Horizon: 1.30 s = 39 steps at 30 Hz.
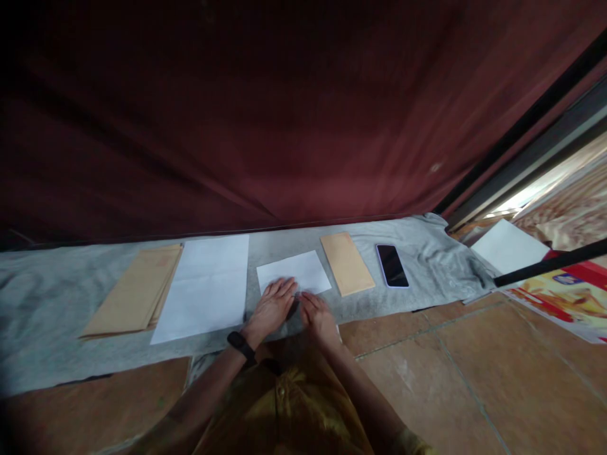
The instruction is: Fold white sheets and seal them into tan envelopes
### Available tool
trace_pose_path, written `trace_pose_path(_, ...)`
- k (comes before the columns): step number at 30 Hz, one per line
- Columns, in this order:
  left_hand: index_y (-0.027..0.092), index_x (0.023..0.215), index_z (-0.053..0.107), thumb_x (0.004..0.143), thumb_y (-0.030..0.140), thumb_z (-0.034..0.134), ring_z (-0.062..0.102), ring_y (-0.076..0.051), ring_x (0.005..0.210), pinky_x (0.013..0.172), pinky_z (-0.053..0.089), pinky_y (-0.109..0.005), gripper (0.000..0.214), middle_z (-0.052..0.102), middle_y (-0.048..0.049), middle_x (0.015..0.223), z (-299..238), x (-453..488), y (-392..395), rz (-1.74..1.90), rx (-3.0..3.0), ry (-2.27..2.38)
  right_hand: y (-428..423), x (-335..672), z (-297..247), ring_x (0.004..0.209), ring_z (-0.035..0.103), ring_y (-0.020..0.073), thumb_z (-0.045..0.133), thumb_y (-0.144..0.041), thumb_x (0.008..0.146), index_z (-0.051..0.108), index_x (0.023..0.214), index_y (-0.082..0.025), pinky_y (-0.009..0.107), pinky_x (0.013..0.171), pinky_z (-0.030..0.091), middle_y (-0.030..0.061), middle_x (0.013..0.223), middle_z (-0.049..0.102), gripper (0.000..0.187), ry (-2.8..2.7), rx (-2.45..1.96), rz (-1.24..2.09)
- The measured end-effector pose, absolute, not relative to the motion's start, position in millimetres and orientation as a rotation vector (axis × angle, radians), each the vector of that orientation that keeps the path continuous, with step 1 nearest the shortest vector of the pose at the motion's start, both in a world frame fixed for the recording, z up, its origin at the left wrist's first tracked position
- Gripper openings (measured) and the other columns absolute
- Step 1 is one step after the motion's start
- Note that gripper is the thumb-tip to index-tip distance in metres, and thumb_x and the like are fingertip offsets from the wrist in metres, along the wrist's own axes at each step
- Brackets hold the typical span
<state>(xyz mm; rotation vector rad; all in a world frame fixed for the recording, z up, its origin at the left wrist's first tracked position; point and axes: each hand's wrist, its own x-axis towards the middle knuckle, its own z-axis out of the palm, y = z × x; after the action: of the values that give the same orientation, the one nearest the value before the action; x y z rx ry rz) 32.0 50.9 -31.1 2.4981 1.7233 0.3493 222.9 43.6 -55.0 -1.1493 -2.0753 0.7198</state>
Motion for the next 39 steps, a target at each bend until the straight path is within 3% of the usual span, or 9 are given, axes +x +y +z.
trace_pose_path(7, 0.018, 0.144, 0.052, 0.102, 0.027, 0.036, 0.038, -0.024, 0.147, 0.121, 0.032, -0.046, 0.046, 0.05, -0.0072, 0.154, -42, 29, 62, 0.328, 2.522, 1.75, 39, 215, -74, 0.136, 0.052, 0.0259, 0.046, -0.02, 0.1, 0.051, 0.146, -0.014, 0.05, 0.116, 0.044, 0.0139, 0.145, 0.058, 0.047, -2.395, -1.059, 0.321)
trace_pose_path(22, 0.011, 0.154, 0.038, 0.104, 0.041, 0.03, 0.028, -0.025, 0.153, 0.126, 0.021, -0.047, 0.059, 0.038, -0.012, 0.161, -50, 26, 114, 0.215, 2.38, 1.935, 35, 212, -67, 0.137, 0.051, 0.0237, 0.048, -0.017, 0.098, 0.052, 0.145, -0.017, 0.049, 0.118, 0.041, 0.012, 0.146, 0.058, 0.047, -2.402, -1.139, 0.304)
trace_pose_path(28, 0.01, 0.152, 0.04, 0.104, 0.035, 0.03, 0.03, -0.026, 0.151, 0.124, 0.025, -0.048, 0.056, 0.04, -0.0134, 0.16, -51, 28, 104, 0.258, 2.391, 1.922, 36, 212, -75, 0.137, 0.051, 0.0261, 0.046, -0.016, 0.098, 0.054, 0.142, -0.015, 0.052, 0.117, 0.042, 0.0143, 0.144, 0.058, 0.045, -2.346, -1.143, 0.3)
trace_pose_path(39, 0.02, 0.147, 0.048, 0.103, 0.028, 0.035, 0.034, -0.024, 0.15, 0.123, 0.028, -0.05, 0.047, 0.047, -0.0047, 0.157, -48, 33, 43, 0.331, 2.463, 1.759, 40, 218, -78, 0.13, 0.055, 0.0245, 0.041, -0.014, 0.098, 0.059, 0.134, -0.019, 0.05, 0.116, 0.045, 0.0123, 0.134, 0.064, 0.04, -2.219, -1.102, 0.49)
